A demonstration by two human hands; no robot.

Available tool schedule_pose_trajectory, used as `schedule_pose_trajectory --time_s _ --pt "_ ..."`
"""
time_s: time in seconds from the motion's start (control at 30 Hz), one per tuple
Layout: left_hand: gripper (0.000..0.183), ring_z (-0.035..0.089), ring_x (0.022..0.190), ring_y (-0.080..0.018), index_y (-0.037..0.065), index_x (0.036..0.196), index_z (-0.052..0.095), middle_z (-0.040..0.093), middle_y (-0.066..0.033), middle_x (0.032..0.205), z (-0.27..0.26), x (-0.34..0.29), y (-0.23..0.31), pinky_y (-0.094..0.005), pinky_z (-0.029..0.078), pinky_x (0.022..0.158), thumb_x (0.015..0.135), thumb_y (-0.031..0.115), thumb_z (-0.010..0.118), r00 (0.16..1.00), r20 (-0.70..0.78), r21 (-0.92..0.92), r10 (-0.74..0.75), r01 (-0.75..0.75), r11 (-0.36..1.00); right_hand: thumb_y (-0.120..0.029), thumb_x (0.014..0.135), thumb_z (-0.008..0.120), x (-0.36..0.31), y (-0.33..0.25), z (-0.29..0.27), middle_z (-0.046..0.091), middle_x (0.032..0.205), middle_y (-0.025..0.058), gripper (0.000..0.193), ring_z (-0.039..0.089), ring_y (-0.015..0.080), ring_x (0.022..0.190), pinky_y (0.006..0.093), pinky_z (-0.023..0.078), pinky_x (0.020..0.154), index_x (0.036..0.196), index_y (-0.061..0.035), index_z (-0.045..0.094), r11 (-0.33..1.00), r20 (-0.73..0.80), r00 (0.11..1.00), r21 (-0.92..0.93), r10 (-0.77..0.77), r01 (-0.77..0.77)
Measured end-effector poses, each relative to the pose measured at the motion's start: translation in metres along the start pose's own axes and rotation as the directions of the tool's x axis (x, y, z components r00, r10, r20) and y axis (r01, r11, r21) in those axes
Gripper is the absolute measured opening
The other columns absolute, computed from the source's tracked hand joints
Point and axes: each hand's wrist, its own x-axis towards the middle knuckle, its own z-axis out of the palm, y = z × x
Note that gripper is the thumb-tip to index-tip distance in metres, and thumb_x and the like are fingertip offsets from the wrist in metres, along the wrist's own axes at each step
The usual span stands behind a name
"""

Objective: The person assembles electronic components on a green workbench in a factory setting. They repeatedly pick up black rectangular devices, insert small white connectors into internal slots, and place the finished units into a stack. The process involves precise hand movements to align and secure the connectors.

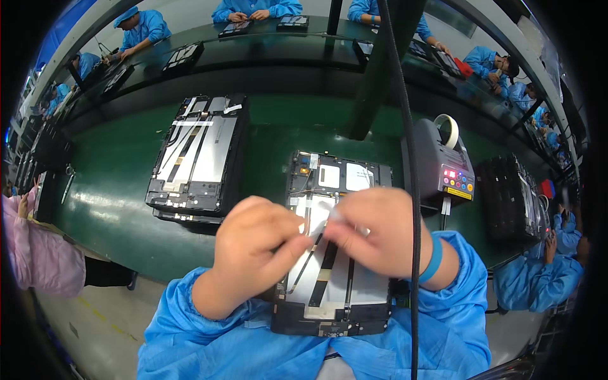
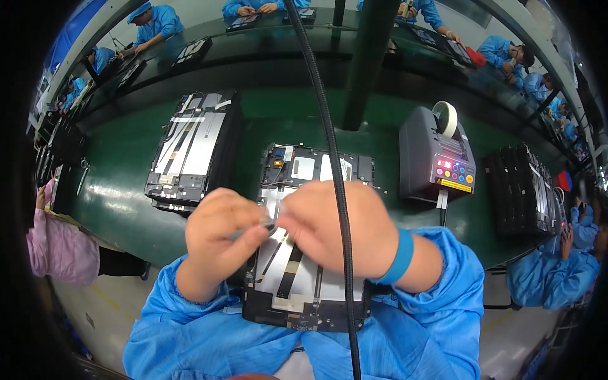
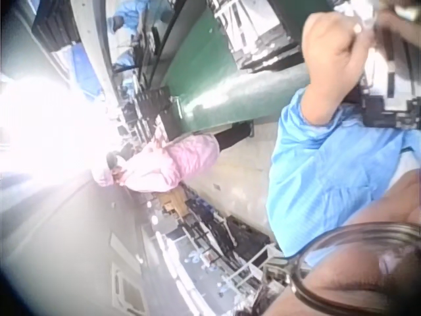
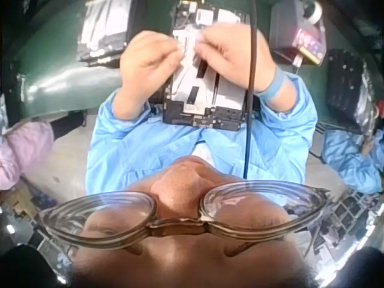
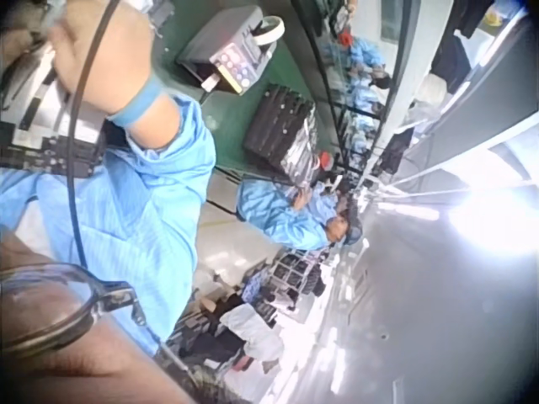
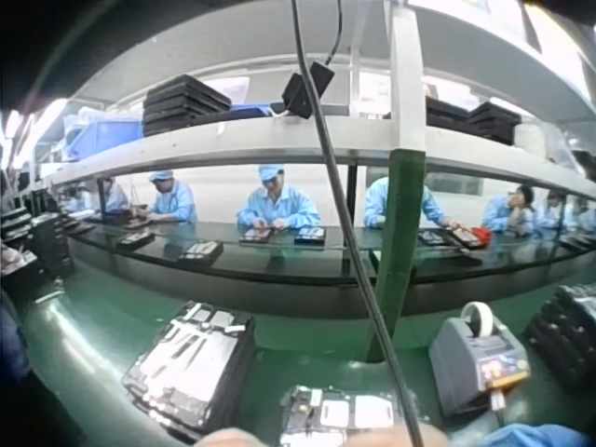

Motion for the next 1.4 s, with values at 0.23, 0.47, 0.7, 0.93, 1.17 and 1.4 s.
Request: schedule_pose_trajectory --time_s 0.23,0.47,0.7,0.93,1.17,1.4 --pt "0.02 0.057 0.085 -0.0293 0.003 0.089 0.068 0.061 -0.0112 0.093 0.011 0.0 -0.027 -0.0377 0.047 0.074 0.071 0.01 0.072 0.992 -0.049 0.249 -0.118 0.127 0.96 -0.007 0.079 0.064 0.039 0.028 0.01 0.059 0.076 0.0125 0.014 0.06 0.0323 0.079 0.0402 0.047 0.068 0.09 -0.0031 0.055 0.994 0.05 0.992 -0.012 0.111 -0.111" --pt "0.018 0.055 0.083 -0.0291 0.004 0.086 0.068 0.059 -0.0109 0.09 0.014 -0.002 -0.035 -0.0387 0.046 0.073 0.068 0.006 0.069 0.995 -0.029 0.224 -0.099 0.103 0.969 -0.004 0.077 0.065 0.064 0.047 0.02 0.061 0.077 0.0116 0.021 0.061 0.0315 0.078 0.0396 0.047 0.068 0.094 -0.0036 0.052 0.991 0.151 0.985 -0.09 -0.087 0.101" --pt "0.027 0.054 0.091 -0.0304 0.002 0.091 0.068 0.057 -0.0152 0.101 0.012 -0.002 -0.044 -0.0383 0.045 0.079 0.065 0.007 0.066 0.991 0.024 0.163 -0.132 0.126 0.979 -0.006 0.075 0.066 0.064 0.041 0.019 0.062 0.07 0.0116 0.027 0.063 0.029 0.069 0.0373 0.048 0.061 0.097 -0.0011 0.051 0.933 0.192 0.914 -0.131 0.357 -0.336" --pt "0.03 0.045 0.11 -0.0367 0.009 0.096 0.07 0.05 -0.0185 0.114 0.02 -0.004 -0.057 -0.0453 0.035 0.097 0.067 0.012 0.063 0.987 0.051 0.039 -0.156 0.154 0.987 -0.004 0.078 0.065 0.064 0.054 -0.004 0.062 0.075 0.0106 0.017 0.064 0.0223 0.069 0.033 0.049 0.062 0.092 -0.0021 0.056 0.891 0.346 0.854 0.095 0.388 -0.443" --pt "0.03 0.041 0.113 -0.0369 0.011 0.096 0.071 0.045 -0.0206 0.118 0.023 -0.007 -0.059 -0.0452 0.031 0.1 0.068 0.017 0.061 0.978 0.051 0.014 -0.203 0.203 0.979 -0.013 0.072 0.073 0.072 0.059 0.003 0.056 0.078 0.0075 0.015 0.056 0.0293 0.086 0.0404 0.046 0.074 0.081 -0.0078 0.062 0.965 0.386 0.916 -0.179 -0.11 0.191" --pt "0.03 0.04 0.114 -0.0366 0.012 0.096 0.071 0.044 -0.0199 0.118 0.024 -0.009 -0.059 -0.0451 0.031 0.1 0.069 0.018 0.061 0.977 0.041 0.019 -0.211 0.211 0.977 -0.012 0.068 0.077 0.057 0.081 0.007 0.057 0.08 0.0077 0.018 0.056 0.0254 0.08 0.0348 0.045 0.074 0.081 -0.0048 0.066 0.999 0.109 0.994 -0.046 0.008 -0.003"
